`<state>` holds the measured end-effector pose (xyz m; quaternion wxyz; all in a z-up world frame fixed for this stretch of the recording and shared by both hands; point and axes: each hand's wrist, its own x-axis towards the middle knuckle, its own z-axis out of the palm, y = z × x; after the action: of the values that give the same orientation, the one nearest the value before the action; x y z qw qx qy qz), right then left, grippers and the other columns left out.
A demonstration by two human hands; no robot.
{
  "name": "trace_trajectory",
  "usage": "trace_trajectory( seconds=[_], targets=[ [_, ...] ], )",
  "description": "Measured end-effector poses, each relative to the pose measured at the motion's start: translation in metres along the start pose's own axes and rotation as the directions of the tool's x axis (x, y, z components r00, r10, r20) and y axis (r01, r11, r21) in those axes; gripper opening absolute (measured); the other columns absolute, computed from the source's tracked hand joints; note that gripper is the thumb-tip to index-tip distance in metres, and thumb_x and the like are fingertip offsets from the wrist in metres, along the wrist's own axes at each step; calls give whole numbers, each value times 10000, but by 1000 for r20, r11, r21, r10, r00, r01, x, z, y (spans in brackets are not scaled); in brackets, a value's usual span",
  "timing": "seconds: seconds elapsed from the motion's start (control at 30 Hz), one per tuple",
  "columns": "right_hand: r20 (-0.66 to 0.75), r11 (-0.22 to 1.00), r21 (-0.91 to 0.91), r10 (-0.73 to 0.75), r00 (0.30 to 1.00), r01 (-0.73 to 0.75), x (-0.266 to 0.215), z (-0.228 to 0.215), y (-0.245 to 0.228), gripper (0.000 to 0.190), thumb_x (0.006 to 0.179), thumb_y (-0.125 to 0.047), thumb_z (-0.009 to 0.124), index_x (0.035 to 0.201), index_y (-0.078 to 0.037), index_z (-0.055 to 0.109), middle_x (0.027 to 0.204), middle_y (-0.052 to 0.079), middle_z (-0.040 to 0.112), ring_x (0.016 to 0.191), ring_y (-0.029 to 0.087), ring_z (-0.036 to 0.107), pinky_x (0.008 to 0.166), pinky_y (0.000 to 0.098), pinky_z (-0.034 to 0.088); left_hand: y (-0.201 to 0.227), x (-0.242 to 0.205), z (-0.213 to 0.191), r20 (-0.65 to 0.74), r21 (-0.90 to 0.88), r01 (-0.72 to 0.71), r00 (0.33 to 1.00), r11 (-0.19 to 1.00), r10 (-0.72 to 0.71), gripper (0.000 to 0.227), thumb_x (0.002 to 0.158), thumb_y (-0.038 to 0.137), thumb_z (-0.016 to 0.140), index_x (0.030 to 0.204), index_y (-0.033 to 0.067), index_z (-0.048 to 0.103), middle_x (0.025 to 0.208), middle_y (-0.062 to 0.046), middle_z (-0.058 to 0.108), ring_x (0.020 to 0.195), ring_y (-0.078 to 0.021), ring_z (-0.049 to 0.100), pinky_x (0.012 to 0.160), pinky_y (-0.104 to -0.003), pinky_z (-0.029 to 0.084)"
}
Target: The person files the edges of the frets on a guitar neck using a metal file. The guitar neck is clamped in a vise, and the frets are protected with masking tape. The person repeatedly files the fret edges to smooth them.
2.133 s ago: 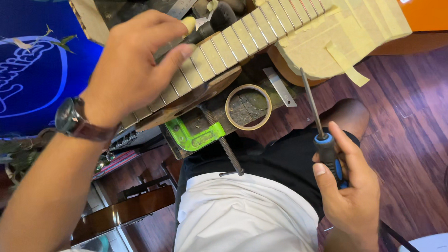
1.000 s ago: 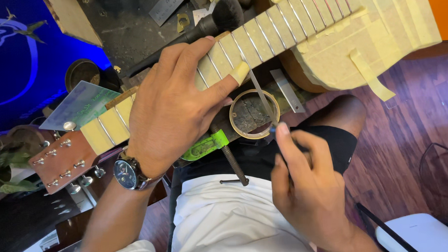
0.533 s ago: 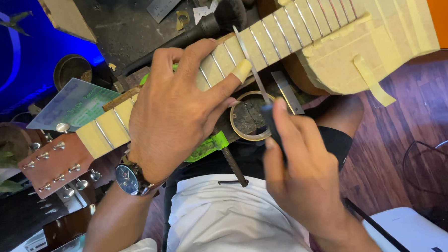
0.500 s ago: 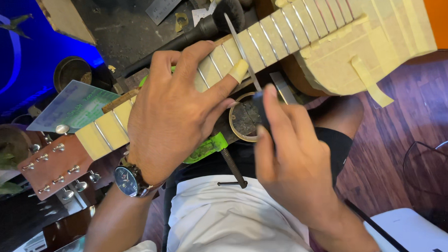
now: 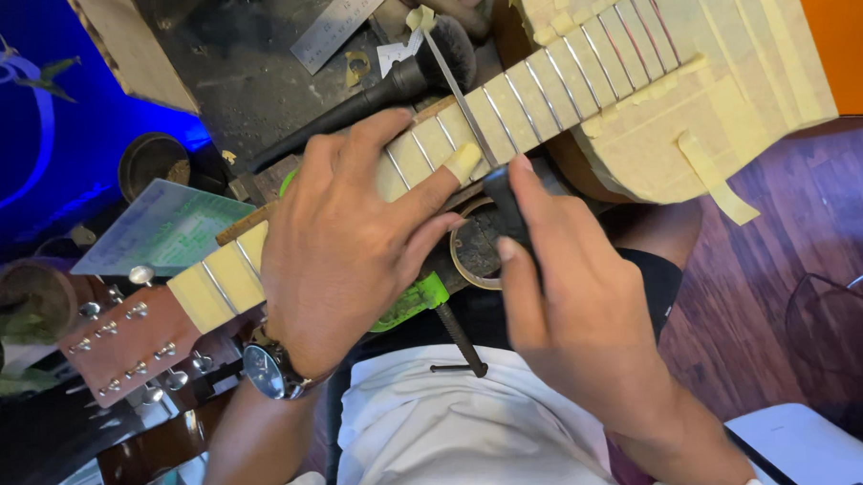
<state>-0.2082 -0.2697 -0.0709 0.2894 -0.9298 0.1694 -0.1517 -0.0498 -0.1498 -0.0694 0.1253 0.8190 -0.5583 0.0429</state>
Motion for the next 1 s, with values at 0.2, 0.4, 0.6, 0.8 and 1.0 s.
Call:
trace_trajectory(
  seconds=[0.2, 0.4, 0.6, 0.8, 1.0],
  targets=[
    [-142, 978, 58, 209, 968, -202, -67, -2, 20, 493, 1019, -113, 580, 1472, 67, 505, 1452, 213, 637, 1242, 274, 696, 1042, 334, 529, -2, -6, 9, -100, -6, 54, 994, 999, -54, 504, 846, 599, 890, 1114, 219, 694, 1296, -142, 644, 941, -299, 667, 664, -414, 546],
    [-113, 993, 94, 84, 990, -73, -76, 4, 18, 391, 984, -49, 567, 1360, 62, 569, 1213, 203, 717, 1038, 269, 728, 879, 304, 553, -4, -6, 5, -78, -35, -41, 996, 999, 38, 273, 1023, 481, 706, 1080, 214, 711, 1342, -168, 593, 954, -341, 610, 738, -447, 531],
    [-13, 981, -79, 175, 985, -175, -82, 10, 19, 529, 942, -106, 629, 1461, -103, 527, 1286, 67, 704, 1073, 201, 717, 552, 401, 512, -5, -5, 7, 23, -16, -56, 998, 998, 57, 172, 1040, 400, 707, 1148, 267, 694, 1432, -180, 530, 936, -371, 558, 713, -506, 500],
    [-50, 980, -145, 127, 991, -133, -97, 8, 24, 514, 932, -37, 651, 1435, -111, 579, 1194, 13, 691, 909, 137, 690, 506, 330, 464, -2, 1, 3, 77, -49, -42, 996, 998, 45, 156, 1043, 360, 688, 1170, 270, 680, 1413, -183, 498, 920, -383, 537, 711, -524, 499],
    [-33, 996, -50, 68, 997, -70, -60, 9, 23, 468, 995, -96, 604, 1454, -27, 547, 1215, 107, 691, 1010, 251, 711, 658, 378, 553, 0, 4, -1, 101, -57, -43, 994, 997, 49, 107, 1028, 294, 670, 1125, 250, 676, 1402, -192, 500, 880, -374, 518, 682, -510, 467]
  ],
)
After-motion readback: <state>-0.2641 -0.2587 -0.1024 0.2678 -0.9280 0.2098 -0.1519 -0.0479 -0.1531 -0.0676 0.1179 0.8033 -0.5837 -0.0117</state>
